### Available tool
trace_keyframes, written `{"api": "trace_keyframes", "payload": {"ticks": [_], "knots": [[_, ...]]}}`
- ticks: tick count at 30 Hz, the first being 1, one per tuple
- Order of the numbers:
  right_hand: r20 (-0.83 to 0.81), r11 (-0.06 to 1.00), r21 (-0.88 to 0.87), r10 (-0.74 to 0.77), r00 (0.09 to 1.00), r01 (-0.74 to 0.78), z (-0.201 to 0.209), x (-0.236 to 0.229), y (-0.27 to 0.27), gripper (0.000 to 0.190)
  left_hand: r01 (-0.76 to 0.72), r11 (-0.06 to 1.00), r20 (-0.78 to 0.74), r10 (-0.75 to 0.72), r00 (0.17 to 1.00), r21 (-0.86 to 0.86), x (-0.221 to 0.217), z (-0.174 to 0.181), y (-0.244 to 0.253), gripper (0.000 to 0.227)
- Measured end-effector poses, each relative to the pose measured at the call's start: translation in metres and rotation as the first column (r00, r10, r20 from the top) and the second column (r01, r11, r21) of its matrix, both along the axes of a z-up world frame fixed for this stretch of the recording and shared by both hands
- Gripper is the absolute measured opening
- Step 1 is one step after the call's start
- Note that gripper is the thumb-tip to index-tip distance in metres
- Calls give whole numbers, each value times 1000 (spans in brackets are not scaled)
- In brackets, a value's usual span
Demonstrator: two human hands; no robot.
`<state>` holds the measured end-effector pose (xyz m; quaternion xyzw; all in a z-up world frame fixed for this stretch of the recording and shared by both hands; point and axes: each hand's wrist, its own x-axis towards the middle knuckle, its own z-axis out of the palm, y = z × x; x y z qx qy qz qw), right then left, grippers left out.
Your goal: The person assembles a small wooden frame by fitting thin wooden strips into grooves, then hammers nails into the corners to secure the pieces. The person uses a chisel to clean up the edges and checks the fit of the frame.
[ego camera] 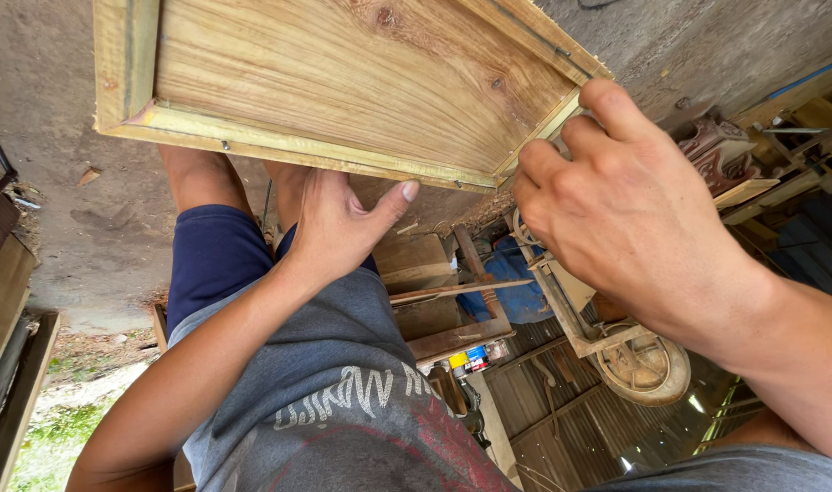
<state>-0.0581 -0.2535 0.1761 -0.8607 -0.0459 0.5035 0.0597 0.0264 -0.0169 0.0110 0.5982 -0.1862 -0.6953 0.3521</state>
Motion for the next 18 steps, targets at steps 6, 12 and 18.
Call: {"api": "trace_keyframes", "payload": {"ticks": [6,12,18], "knots": [[-9,1000,21,2,1000,-1,-6,4,-5,17,-38,998,49,41,998,-58,-5,0,1,64],[-92,996,84,33,995,-25,-17,4,-5,21,193,978,345,-156,925,-75,-2,0,0,58],[-2,995,95,-38,999,38,-22,7,-18,27,68,997,219,-57,974,-44,-2,4,-4,61]]}}
